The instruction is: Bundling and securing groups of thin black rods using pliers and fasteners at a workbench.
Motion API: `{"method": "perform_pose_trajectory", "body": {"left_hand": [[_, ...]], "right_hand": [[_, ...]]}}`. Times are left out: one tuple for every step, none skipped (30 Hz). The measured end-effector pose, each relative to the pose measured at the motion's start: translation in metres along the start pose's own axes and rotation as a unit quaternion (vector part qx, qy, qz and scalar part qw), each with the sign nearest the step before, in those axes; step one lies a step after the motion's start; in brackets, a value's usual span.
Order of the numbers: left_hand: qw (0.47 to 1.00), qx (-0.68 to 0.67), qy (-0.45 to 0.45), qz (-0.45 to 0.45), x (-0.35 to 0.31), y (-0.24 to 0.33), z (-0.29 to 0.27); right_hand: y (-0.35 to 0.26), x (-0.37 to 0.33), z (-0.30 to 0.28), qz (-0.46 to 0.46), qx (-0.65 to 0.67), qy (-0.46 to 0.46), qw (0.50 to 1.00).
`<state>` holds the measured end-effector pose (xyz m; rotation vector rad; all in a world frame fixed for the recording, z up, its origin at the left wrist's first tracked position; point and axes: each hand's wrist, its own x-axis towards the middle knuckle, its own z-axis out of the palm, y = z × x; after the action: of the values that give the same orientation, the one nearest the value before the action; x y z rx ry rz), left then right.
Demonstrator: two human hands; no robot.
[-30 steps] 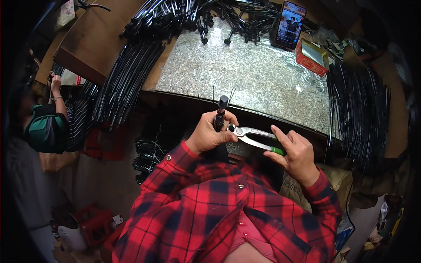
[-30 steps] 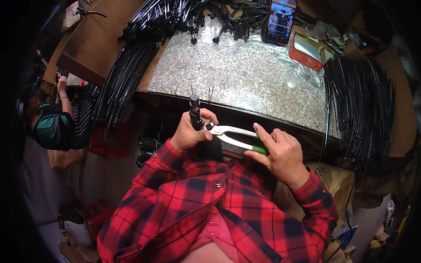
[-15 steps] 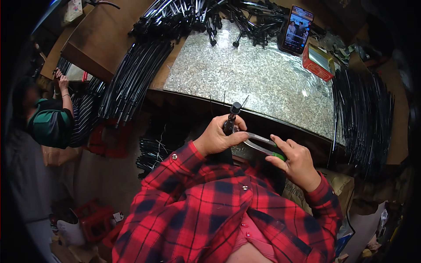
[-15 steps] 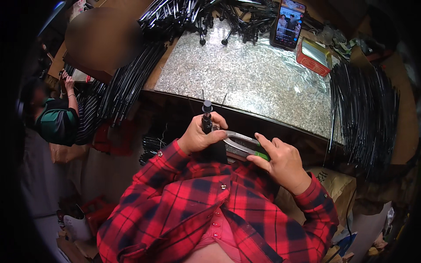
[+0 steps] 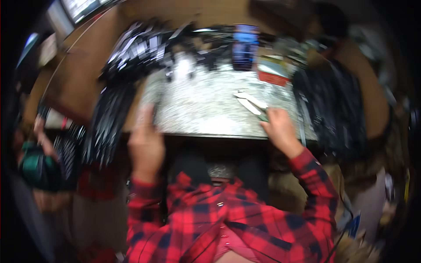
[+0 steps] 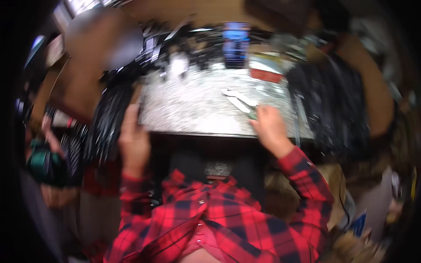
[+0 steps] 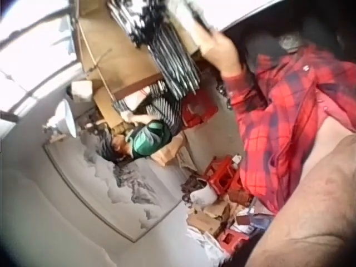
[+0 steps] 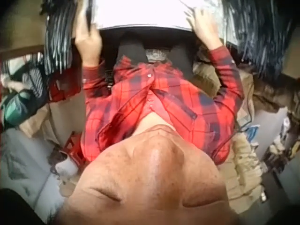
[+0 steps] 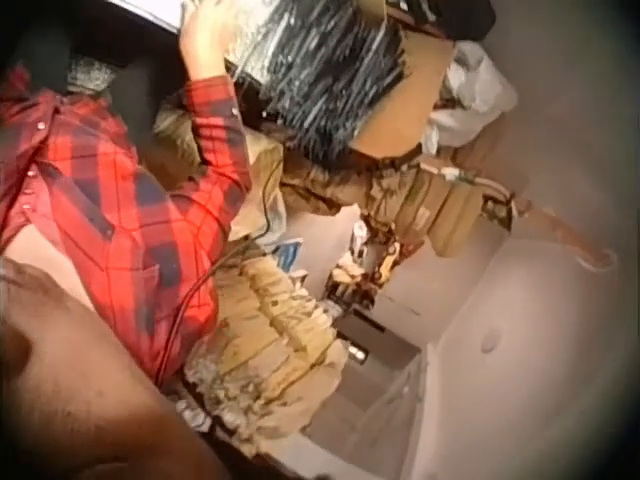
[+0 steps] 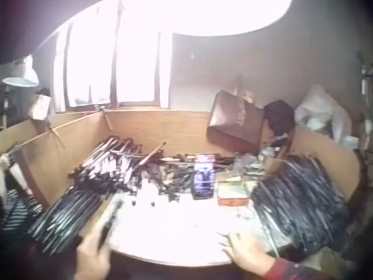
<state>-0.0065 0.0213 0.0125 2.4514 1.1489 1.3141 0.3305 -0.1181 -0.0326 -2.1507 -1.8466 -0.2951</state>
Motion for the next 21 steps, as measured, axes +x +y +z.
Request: {"method": "perform_pose_trajectory", "body": {"left_hand": [[0.997, 0.073, 0.007, 0.011, 0.019, -0.019, -0.013], [0.991, 0.133, 0.01, -0.024, 0.033, -0.036, -0.027], [0.974, 0.213, -0.011, -0.072, 0.047, -0.059, -0.033], [0.967, 0.245, -0.024, -0.074, 0.056, -0.094, -0.041], [0.964, 0.261, -0.02, -0.038, 0.06, -0.133, -0.051], [0.964, 0.263, -0.022, -0.036, 0.06, -0.157, -0.053], [0.963, 0.251, -0.068, -0.066, 0.058, -0.172, -0.05], [0.959, 0.239, -0.116, -0.096, 0.058, -0.18, -0.045], [0.968, 0.204, -0.128, -0.07, 0.058, -0.17, -0.04], [0.974, 0.17, -0.139, -0.046, 0.056, -0.161, -0.034], [0.978, 0.147, -0.137, -0.051, 0.051, -0.147, -0.031], [0.982, 0.148, -0.119, -0.003, 0.044, -0.143, -0.021], [0.984, 0.128, -0.12, 0.006, 0.041, -0.13, -0.01], [0.986, 0.11, -0.123, 0.012, 0.036, -0.116, 0.002], [0.988, 0.095, -0.118, 0.033, 0.031, -0.103, 0.013], [0.989, 0.079, -0.113, 0.054, 0.026, -0.091, 0.025], [0.989, 0.046, -0.128, 0.062, 0.021, -0.082, 0.036], [0.99, 0.023, -0.127, 0.062, 0.015, -0.074, 0.049], [0.991, 0.0, -0.119, 0.063, 0.01, -0.07, 0.063], [0.992, -0.02, -0.112, 0.063, 0.006, -0.069, 0.072], [0.992, -0.019, -0.109, 0.061, 0.003, -0.07, 0.078]], "right_hand": [[0.0, -0.001, 0.002, 0.005, -0.004, -0.001, 1.0], [-0.003, 0.0, 0.001, 0.003, -0.004, 0.0, 1.0], [0.0, -0.002, -0.006, 0.015, -0.009, -0.002, 1.0], [0.001, -0.002, -0.011, 0.016, -0.004, -0.002, 1.0], [0.002, 0.0, -0.014, 0.016, -0.017, 0.013, 1.0], [0.007, 0.001, -0.02, 0.024, -0.021, 0.017, 0.999], [0.014, 0.003, -0.029, 0.036, -0.055, 0.021, 0.998], [0.023, 0.005, -0.035, 0.048, -0.091, 0.022, 0.994], [0.038, 0.007, -0.042, 0.068, -0.128, 0.024, 0.989], [0.054, 0.012, -0.048, 0.091, -0.165, 0.037, 0.981], [0.07, 0.02, -0.053, 0.105, -0.202, 0.056, 0.972], [0.09, 0.026, -0.057, 0.129, -0.231, 0.087, 0.96], [0.123, 0.031, -0.051, 0.138, -0.303, 0.124, 0.935], [0.139, 0.037, -0.054, 0.179, -0.334, 0.103, 0.92], [0.158, 0.042, -0.051, 0.203, -0.357, 0.106, 0.906], [0.173, 0.046, -0.05, 0.234, -0.365, 0.07, 0.898], [0.184, 0.047, -0.046, 0.251, -0.362, 0.051, 0.896], [0.191, 0.049, -0.043, 0.268, -0.361, 0.032, 0.893], [0.196, 0.052, -0.037, 0.265, -0.364, 0.034, 0.892], [0.196, 0.056, -0.032, 0.274, -0.364, 0.037, 0.89], [0.197, 0.059, -0.029, 0.283, -0.364, 0.04, 0.886]]}}
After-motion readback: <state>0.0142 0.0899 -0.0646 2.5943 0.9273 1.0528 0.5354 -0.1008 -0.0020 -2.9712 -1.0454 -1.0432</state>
